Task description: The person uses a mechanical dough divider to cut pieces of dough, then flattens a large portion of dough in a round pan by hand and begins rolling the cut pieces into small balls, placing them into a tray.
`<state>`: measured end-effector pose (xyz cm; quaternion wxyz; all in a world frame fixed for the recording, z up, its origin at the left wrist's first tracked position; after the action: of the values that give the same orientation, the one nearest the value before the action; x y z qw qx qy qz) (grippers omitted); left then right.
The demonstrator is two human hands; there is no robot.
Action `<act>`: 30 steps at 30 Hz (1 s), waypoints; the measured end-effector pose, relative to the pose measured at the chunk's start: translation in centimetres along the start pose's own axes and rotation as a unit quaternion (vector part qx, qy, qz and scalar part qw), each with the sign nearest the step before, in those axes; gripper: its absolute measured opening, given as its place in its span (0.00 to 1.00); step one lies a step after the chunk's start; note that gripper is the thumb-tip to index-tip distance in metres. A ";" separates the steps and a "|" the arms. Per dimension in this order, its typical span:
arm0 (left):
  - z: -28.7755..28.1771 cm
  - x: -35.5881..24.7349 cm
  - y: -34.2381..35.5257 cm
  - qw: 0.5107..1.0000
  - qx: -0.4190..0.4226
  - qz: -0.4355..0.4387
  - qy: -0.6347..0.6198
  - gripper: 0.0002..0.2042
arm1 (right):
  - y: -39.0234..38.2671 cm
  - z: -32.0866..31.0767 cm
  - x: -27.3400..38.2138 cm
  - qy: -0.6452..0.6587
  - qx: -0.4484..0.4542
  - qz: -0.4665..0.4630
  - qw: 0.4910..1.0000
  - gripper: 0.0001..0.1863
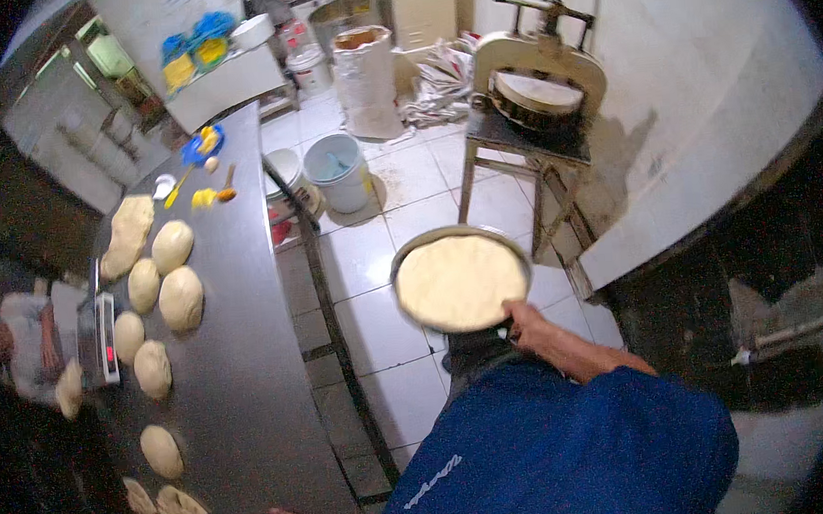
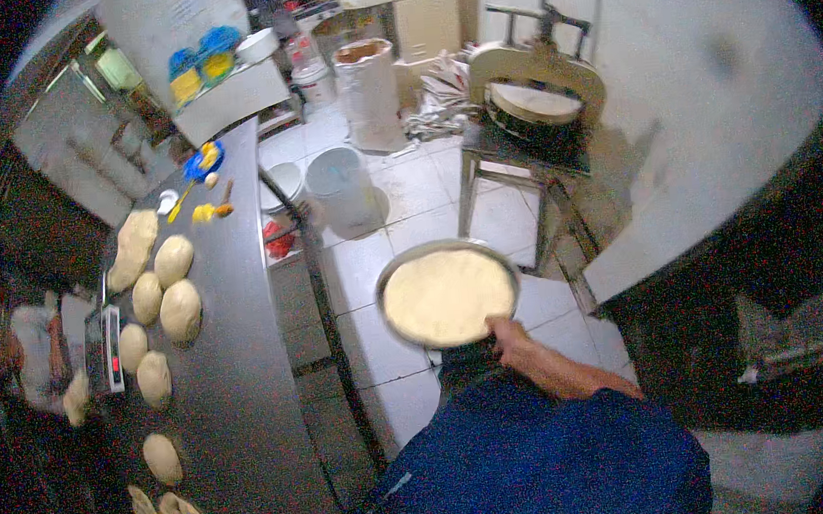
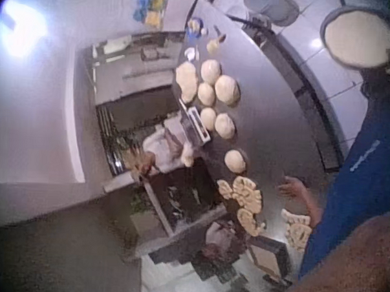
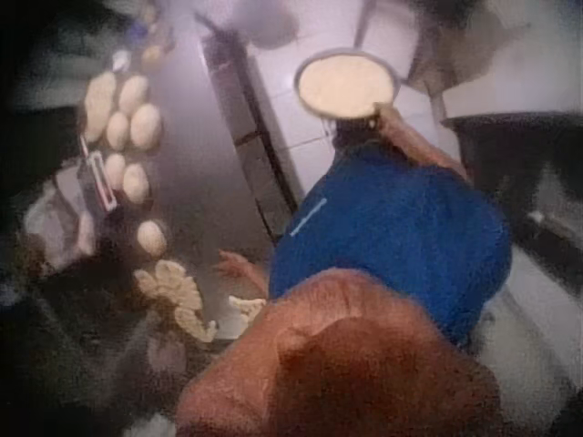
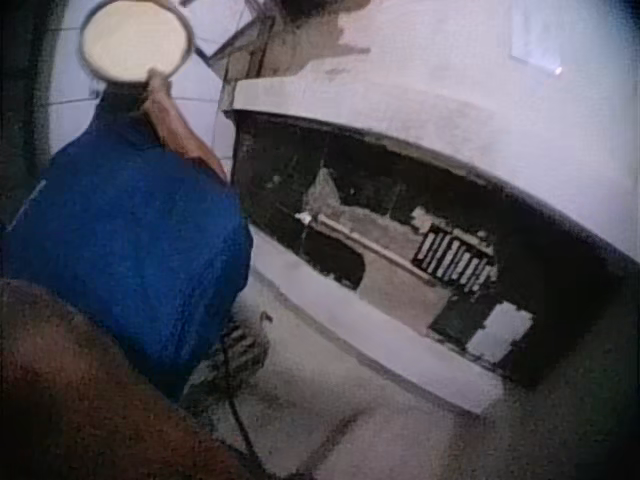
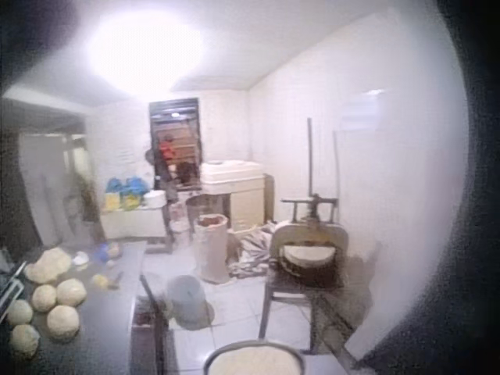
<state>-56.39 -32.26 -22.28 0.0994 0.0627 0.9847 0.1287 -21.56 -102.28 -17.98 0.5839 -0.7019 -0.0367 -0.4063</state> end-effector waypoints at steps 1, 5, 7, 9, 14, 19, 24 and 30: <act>0.3 -4.7 -1.1 0.993 0.066 0.093 -0.010 0.48 | 1.9 -1.5 1.7 0.107 -0.038 -0.003 0.994 0.15; -6.9 -29.7 -12.7 0.913 0.214 0.344 -0.057 0.49 | 11.2 -7.0 10.3 0.158 -0.111 -0.071 0.979 0.13; -13.8 -40.5 -20.3 0.933 0.218 0.255 0.127 0.50 | 12.8 -9.6 15.6 0.169 -0.126 -0.076 0.975 0.11; -11.1 -42.2 -19.3 0.953 0.177 0.206 0.136 0.51 | 14.8 -11.1 19.3 0.233 -0.161 -0.135 0.949 0.11; -4.7 -39.6 -16.2 0.959 0.114 0.200 0.165 0.53 | 16.7 -13.6 25.8 0.227 -0.141 -0.126 0.955 0.12; -4.3 -40.3 -16.6 0.954 0.105 0.228 0.167 0.52 | 32.7 -18.1 29.6 0.292 -0.032 -0.075 0.953 0.22; -5.6 -40.7 -15.4 0.953 0.117 0.215 0.181 0.52 | 36.6 -10.7 31.8 0.434 -0.006 -0.025 0.901 0.46; -0.6 -40.0 -17.5 0.918 -0.137 0.372 0.030 0.37 | 35.6 -9.4 36.3 0.448 0.136 -0.090 0.879 0.57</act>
<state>-19.32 -55.20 -19.16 0.0219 0.4065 0.8656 0.2917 16.43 -136.88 -23.92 0.5884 -0.3521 0.1113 -0.7193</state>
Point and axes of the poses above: each hand's wrist, its own y-axis towards the middle knuckle, its own z-axis out of the palm, x = y × z, the point moved 3 cm from there along y, towards the middle knuckle
